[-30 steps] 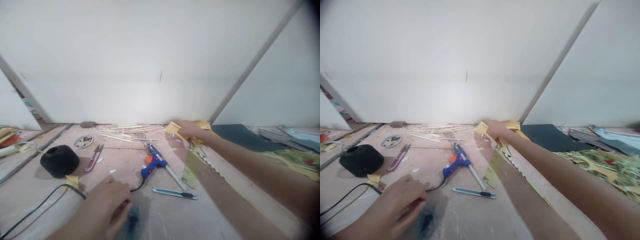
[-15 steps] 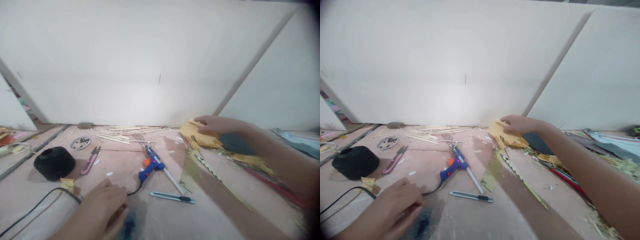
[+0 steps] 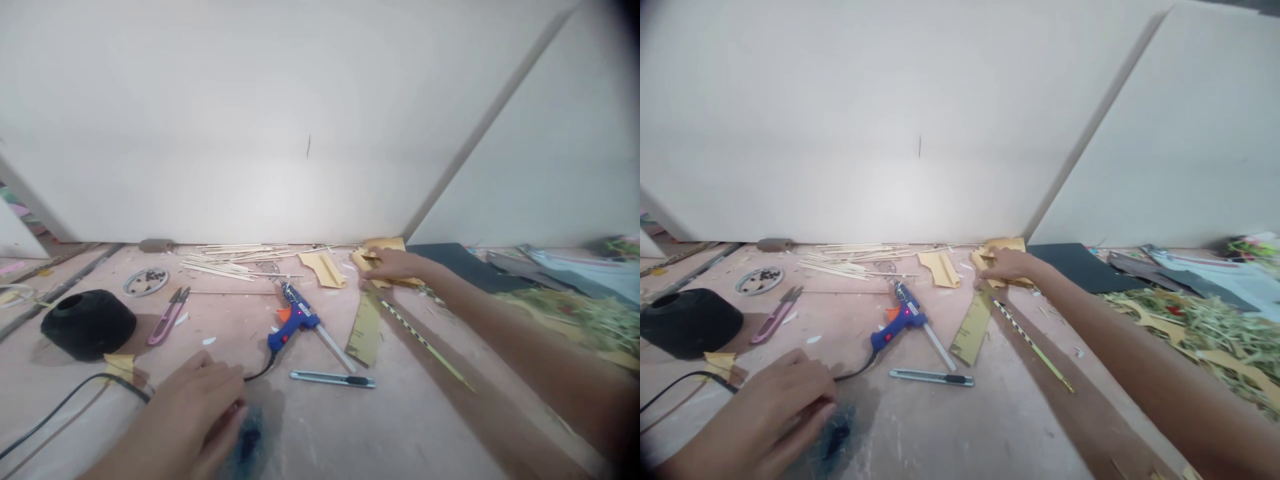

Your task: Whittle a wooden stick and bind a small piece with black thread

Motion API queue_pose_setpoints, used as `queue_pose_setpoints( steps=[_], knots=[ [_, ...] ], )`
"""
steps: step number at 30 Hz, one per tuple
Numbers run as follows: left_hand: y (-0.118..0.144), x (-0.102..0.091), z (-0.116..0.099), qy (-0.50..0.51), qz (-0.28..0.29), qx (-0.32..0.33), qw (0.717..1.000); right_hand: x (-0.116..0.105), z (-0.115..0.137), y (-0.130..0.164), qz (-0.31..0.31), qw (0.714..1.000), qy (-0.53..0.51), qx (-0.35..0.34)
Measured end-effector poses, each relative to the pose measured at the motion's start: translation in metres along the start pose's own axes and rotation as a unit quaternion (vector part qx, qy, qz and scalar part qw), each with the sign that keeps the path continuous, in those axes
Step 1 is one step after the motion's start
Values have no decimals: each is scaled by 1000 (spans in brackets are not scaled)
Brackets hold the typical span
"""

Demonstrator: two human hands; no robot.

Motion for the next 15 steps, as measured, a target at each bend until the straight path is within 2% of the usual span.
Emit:
queue_pose_setpoints(
  steps=[3, 8, 11, 15],
  knots=[
    [0, -2, -2, 4, 7, -5, 1000, 6, 3, 7, 13, 999, 14, 44],
    [1, -2, -2, 1, 14, -12, 1000, 0, 4, 12, -14, 996, 53, 65],
    [2, 0, -1, 2, 8, -15, 1000, -13, 1, 15, -47, 994, 74, 71],
    [3, 2, 0, 4, 8, -17, 1000, -42, 1, 18, -109, 988, 84, 70]
  ],
)
Point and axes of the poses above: each hand's wrist, its own y-axis away from the middle knuckle, its own x-axis out of the palm, z = x × y, the point moved 1 cm from there along -y, towards the middle knuckle, and after that the axes turned 5 degrees about -x, right-handed, at the moved point
